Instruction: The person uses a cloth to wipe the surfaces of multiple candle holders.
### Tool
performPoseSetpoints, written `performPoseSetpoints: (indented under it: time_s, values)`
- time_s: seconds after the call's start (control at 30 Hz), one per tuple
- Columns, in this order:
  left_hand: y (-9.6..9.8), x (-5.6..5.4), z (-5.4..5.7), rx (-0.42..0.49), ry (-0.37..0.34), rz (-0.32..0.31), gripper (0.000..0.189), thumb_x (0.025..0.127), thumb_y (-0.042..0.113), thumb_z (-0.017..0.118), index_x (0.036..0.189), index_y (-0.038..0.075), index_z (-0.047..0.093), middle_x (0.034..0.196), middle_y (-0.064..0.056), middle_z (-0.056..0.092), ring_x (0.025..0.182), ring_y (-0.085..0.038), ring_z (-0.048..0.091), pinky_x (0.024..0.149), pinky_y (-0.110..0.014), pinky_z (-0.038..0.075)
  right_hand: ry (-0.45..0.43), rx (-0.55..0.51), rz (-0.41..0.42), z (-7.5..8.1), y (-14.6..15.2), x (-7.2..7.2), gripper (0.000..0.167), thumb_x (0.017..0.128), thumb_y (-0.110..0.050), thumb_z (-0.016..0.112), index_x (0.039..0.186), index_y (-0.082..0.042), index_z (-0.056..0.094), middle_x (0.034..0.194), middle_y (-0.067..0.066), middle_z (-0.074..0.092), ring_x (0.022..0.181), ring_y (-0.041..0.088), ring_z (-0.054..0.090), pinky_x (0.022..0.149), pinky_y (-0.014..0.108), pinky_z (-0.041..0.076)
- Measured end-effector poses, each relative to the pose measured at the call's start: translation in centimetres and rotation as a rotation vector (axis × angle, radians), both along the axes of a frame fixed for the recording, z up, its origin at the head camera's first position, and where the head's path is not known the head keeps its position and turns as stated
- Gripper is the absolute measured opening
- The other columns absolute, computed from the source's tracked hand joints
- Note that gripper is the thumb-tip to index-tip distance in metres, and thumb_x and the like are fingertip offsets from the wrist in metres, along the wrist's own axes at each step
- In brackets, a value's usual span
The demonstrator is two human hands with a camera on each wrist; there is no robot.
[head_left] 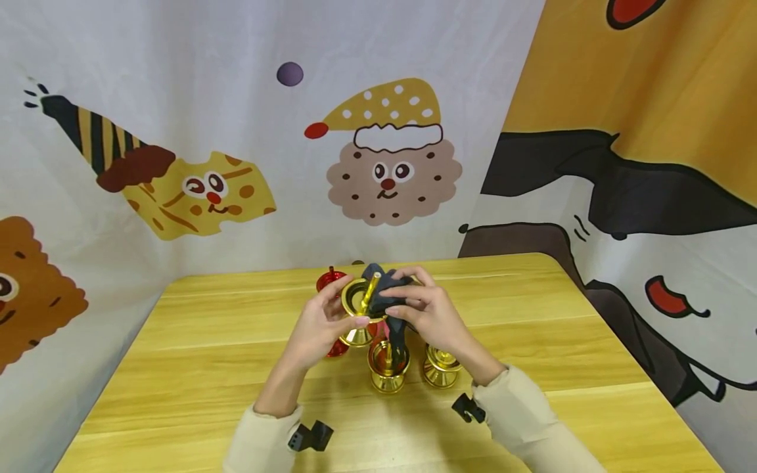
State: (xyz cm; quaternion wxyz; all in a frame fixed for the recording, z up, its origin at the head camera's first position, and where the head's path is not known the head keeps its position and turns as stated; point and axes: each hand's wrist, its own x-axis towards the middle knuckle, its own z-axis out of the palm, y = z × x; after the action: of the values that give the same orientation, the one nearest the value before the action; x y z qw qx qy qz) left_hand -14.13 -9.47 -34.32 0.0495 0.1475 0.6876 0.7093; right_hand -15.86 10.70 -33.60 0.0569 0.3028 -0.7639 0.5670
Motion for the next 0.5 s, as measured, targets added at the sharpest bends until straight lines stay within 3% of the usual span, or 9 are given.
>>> performPoseSetpoints:
  time_s: [0.1, 0.17, 0.33, 0.5]
  values:
    - [-0.3, 0.0, 0.1, 0.014, 0.015, -0.065, 0.067, 0.082, 0.0, 0.066, 0.139, 0.001, 0.031, 0.127, -0.021, 0.047, 0.107, -0.03, 0.054, 0.079, -0.029, 0.05, -0.02, 0.03, 0.005, 0.5, 0.3, -0.5, 0.018, 0.081, 0.006, 0.064, 0.099, 0.004, 0.068, 0.117, 0.012, 0.044, 0.092, 0.025, 0.058, 0.074, 0.028, 0.052]
    - [-0.4, 0.0, 0.1, 0.014, 0.021, -0.076, 0.066, 0.083, 0.0, 0.064, 0.14, 0.0, 0.03, 0.129, -0.021, 0.045, 0.109, -0.031, 0.053, 0.08, -0.028, 0.05, -0.036, 0.032, 0.001, 0.6, 0.2, -0.7, 0.019, 0.081, 0.006, 0.064, 0.099, 0.005, 0.068, 0.116, 0.012, 0.045, 0.092, 0.025, 0.058, 0.075, 0.028, 0.052]
    - [-0.1, -0.3, 0.1, -0.032, 0.017, 0.013, 0.066, 0.083, 0.001, 0.064, 0.139, -0.001, 0.029, 0.129, -0.02, 0.047, 0.109, -0.03, 0.053, 0.082, -0.026, 0.048, -0.037, 0.04, -0.051, 0.3, -0.5, 0.2, 0.02, 0.08, 0.005, 0.066, 0.1, 0.005, 0.067, 0.113, 0.014, 0.043, 0.099, 0.029, 0.053, 0.08, 0.028, 0.05]
    - [-0.2, -0.5, 0.1, -0.07, 0.015, 0.073, 0.067, 0.082, 0.001, 0.066, 0.139, 0.001, 0.03, 0.13, -0.019, 0.047, 0.112, -0.03, 0.05, 0.088, -0.032, 0.046, -0.022, 0.023, -0.079, 0.1, -1.0, 0.9, 0.021, 0.08, 0.002, 0.067, 0.101, 0.003, 0.067, 0.112, 0.013, 0.043, 0.103, 0.031, 0.051, 0.081, 0.028, 0.049]
